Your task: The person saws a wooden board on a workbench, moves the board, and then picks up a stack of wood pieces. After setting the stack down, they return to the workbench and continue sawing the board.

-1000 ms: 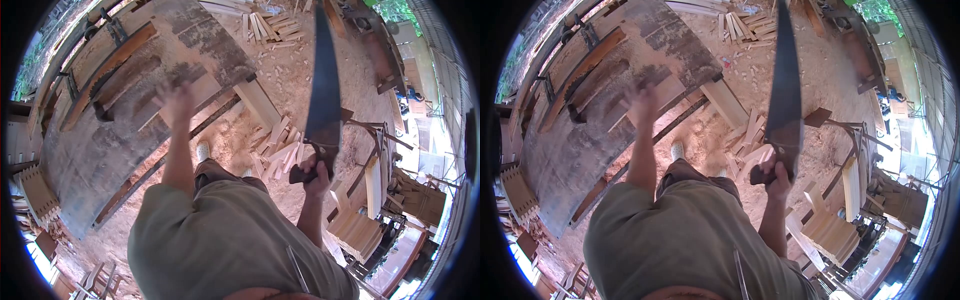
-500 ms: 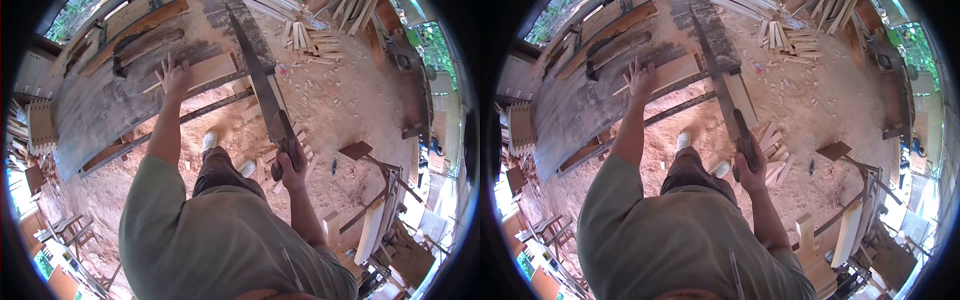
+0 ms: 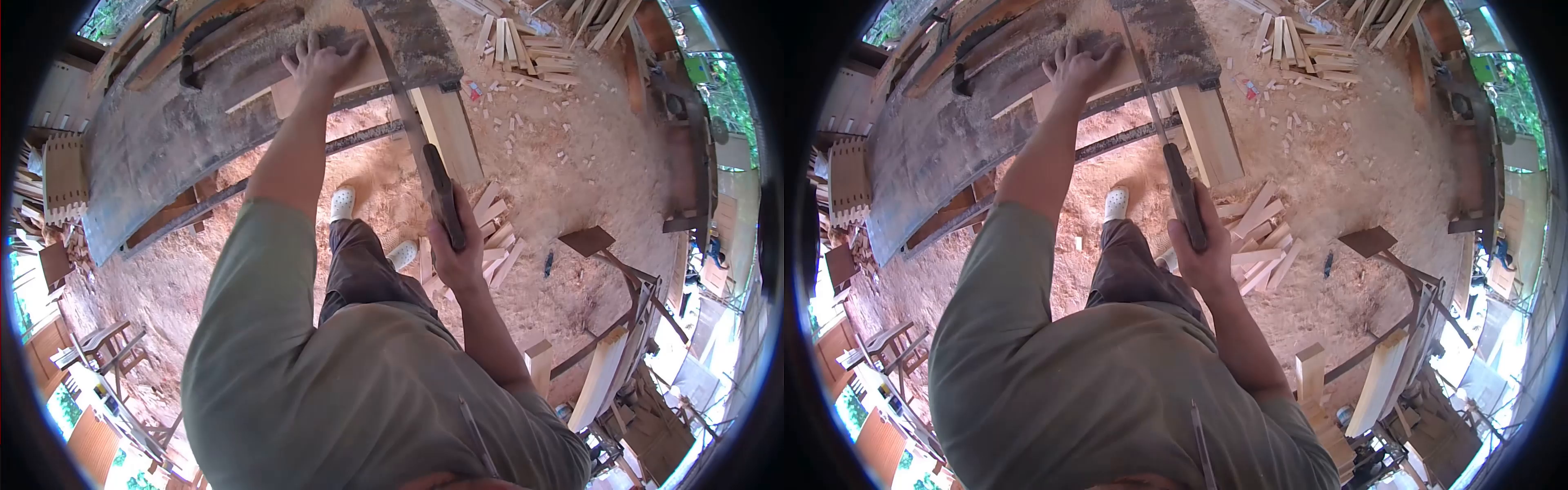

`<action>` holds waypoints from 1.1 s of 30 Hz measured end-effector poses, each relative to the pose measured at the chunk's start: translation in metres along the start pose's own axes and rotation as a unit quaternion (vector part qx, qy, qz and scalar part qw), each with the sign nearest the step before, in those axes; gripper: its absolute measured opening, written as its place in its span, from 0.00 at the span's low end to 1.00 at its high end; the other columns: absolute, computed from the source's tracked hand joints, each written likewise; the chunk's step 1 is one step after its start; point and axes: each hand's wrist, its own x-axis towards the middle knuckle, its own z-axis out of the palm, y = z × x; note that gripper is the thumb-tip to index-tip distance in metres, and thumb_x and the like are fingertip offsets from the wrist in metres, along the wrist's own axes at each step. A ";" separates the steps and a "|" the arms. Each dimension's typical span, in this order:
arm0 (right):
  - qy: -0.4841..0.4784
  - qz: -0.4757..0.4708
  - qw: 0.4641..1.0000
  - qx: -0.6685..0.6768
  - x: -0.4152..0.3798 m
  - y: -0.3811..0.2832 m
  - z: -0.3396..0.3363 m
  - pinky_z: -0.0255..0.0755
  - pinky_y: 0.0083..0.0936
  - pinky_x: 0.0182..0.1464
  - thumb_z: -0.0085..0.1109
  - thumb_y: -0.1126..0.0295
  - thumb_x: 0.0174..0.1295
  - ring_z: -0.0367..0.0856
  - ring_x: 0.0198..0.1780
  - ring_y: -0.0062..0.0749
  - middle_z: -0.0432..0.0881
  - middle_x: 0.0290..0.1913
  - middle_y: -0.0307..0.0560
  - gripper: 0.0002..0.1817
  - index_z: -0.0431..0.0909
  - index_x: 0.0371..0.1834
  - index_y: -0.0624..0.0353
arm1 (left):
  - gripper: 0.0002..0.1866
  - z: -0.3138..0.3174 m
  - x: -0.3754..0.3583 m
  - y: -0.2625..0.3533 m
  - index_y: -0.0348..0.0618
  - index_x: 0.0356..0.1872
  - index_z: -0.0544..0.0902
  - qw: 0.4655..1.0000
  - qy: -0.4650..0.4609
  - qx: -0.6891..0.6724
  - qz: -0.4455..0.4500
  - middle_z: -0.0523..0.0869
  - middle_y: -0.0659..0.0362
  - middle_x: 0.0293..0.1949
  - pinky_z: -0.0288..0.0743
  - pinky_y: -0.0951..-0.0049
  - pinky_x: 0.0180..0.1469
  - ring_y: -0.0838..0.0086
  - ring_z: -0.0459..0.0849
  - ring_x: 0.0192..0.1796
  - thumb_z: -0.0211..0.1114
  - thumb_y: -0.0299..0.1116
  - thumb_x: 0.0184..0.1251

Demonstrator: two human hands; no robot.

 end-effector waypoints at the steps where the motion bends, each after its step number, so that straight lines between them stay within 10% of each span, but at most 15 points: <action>1: 0.007 -0.001 1.000 -0.015 -0.001 0.004 0.001 0.73 0.21 0.56 0.60 0.76 0.66 0.79 0.55 0.26 0.79 0.59 0.52 0.35 0.58 0.75 0.69 | 0.45 -0.002 -0.002 0.001 0.47 0.54 0.88 1.000 0.008 0.005 0.002 0.56 0.55 0.80 0.31 0.42 0.80 0.57 0.51 0.81 0.46 0.78 0.61; 7: 0.009 -0.024 0.998 -0.051 -0.009 -0.005 0.002 0.78 0.21 0.43 0.58 0.76 0.67 0.84 0.44 0.22 0.83 0.50 0.52 0.34 0.58 0.75 0.70 | 0.50 -0.009 0.002 0.003 0.47 0.55 0.87 0.999 0.033 -0.002 -0.007 0.58 0.55 0.80 0.34 0.47 0.80 0.57 0.50 0.81 0.52 0.83 0.52; 11: 0.011 -0.015 0.996 -0.082 -0.006 -0.014 0.004 0.80 0.22 0.34 0.57 0.76 0.67 0.85 0.35 0.23 0.84 0.45 0.51 0.34 0.58 0.75 0.70 | 0.43 -0.026 -0.005 0.024 0.46 0.61 0.82 0.998 0.040 0.011 -0.042 0.67 0.51 0.75 0.40 0.43 0.78 0.58 0.60 0.78 0.52 0.74 0.63; 12: 0.011 0.013 0.998 -0.061 -0.007 -0.020 0.005 0.80 0.22 0.39 0.57 0.77 0.66 0.85 0.38 0.23 0.84 0.46 0.51 0.34 0.58 0.75 0.69 | 0.52 -0.026 -0.002 0.021 0.50 0.68 0.78 0.998 0.006 -0.023 -0.054 0.58 0.56 0.79 0.33 0.45 0.79 0.62 0.48 0.82 0.55 0.82 0.51; 22: -0.003 0.047 0.997 -0.063 0.004 -0.009 -0.002 0.75 0.22 0.54 0.58 0.77 0.66 0.82 0.55 0.27 0.81 0.59 0.55 0.33 0.60 0.75 0.69 | 0.54 -0.024 -0.001 0.018 0.49 0.70 0.75 0.999 0.013 -0.029 -0.040 0.58 0.53 0.79 0.34 0.44 0.79 0.57 0.50 0.81 0.53 0.82 0.53; 33: 0.006 0.040 0.997 -0.066 0.030 -0.013 0.008 0.75 0.19 0.47 0.58 0.76 0.66 0.80 0.46 0.20 0.83 0.52 0.47 0.31 0.63 0.74 0.65 | 0.50 -0.005 0.006 0.008 0.50 0.65 0.81 0.997 0.063 -0.032 -0.019 0.58 0.52 0.79 0.34 0.42 0.78 0.58 0.48 0.82 0.52 0.82 0.54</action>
